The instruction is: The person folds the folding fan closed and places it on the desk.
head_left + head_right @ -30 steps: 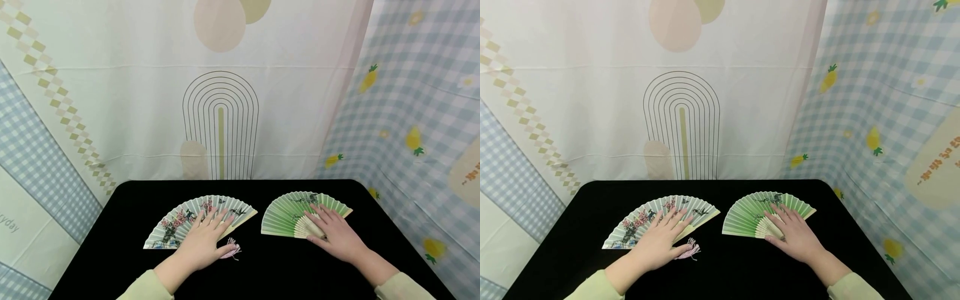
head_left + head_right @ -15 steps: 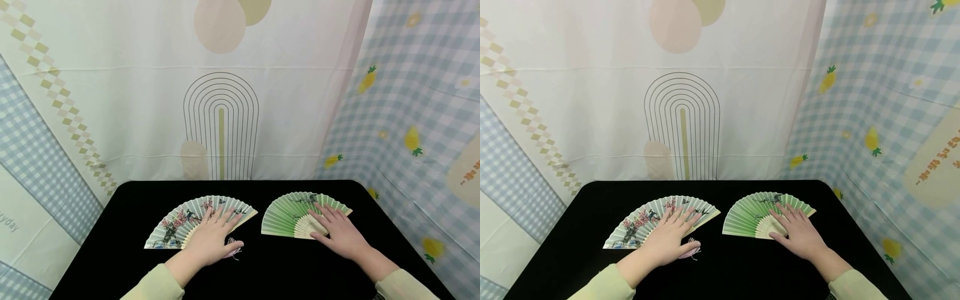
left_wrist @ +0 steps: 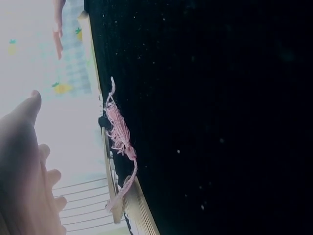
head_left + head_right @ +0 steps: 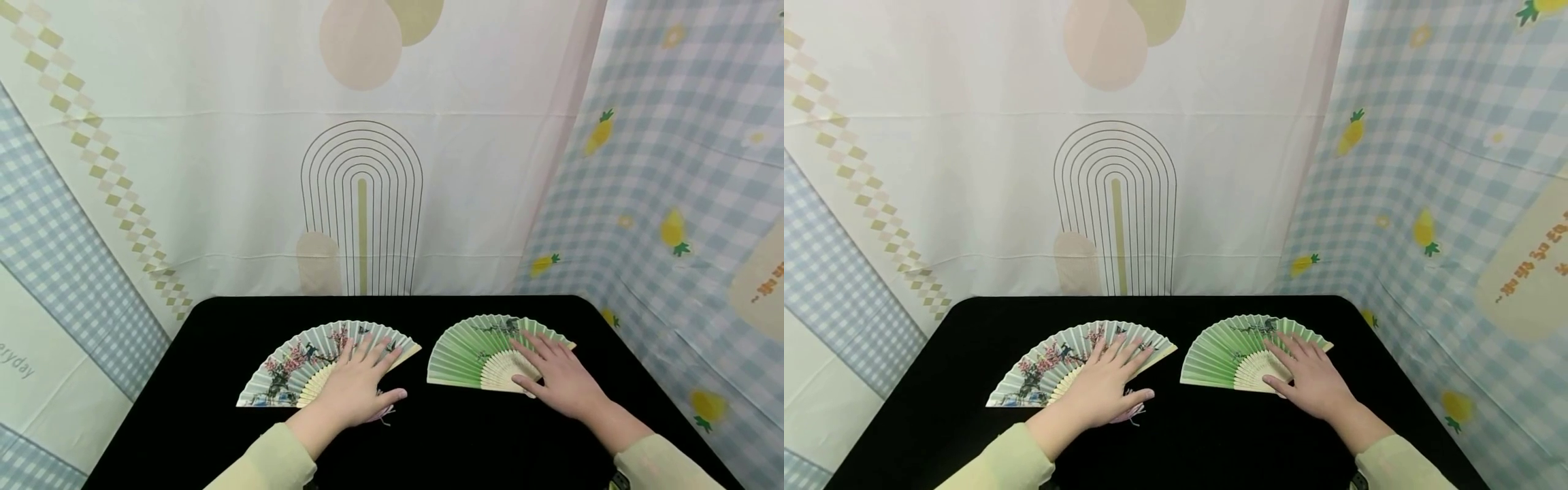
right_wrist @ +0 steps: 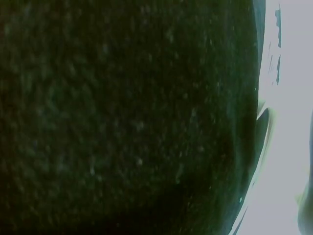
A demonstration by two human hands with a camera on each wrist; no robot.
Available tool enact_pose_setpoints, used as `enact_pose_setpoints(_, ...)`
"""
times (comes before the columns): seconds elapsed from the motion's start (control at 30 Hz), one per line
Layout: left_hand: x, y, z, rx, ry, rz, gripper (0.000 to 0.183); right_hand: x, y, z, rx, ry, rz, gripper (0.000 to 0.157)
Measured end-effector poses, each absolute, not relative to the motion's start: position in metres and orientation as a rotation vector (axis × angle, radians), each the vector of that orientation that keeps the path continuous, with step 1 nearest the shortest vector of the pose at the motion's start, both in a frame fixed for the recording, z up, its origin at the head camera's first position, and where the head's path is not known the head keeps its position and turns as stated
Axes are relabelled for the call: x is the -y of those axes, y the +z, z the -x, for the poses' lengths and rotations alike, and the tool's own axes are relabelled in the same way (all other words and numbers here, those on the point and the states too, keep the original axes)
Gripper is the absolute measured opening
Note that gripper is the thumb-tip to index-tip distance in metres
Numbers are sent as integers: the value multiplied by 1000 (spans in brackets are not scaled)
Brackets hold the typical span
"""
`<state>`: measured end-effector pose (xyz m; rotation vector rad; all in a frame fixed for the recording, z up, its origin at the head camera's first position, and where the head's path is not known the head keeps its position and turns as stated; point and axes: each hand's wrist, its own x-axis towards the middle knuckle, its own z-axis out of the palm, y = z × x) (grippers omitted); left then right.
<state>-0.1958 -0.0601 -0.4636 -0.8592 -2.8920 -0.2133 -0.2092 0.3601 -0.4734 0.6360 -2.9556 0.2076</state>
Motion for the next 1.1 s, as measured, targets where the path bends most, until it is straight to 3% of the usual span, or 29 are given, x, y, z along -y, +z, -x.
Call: enact_pose_setpoints(1.1, 27, -470, 213, 2984, -208, 773, 78, -401, -486, 238, 3041, 331, -525, 74)
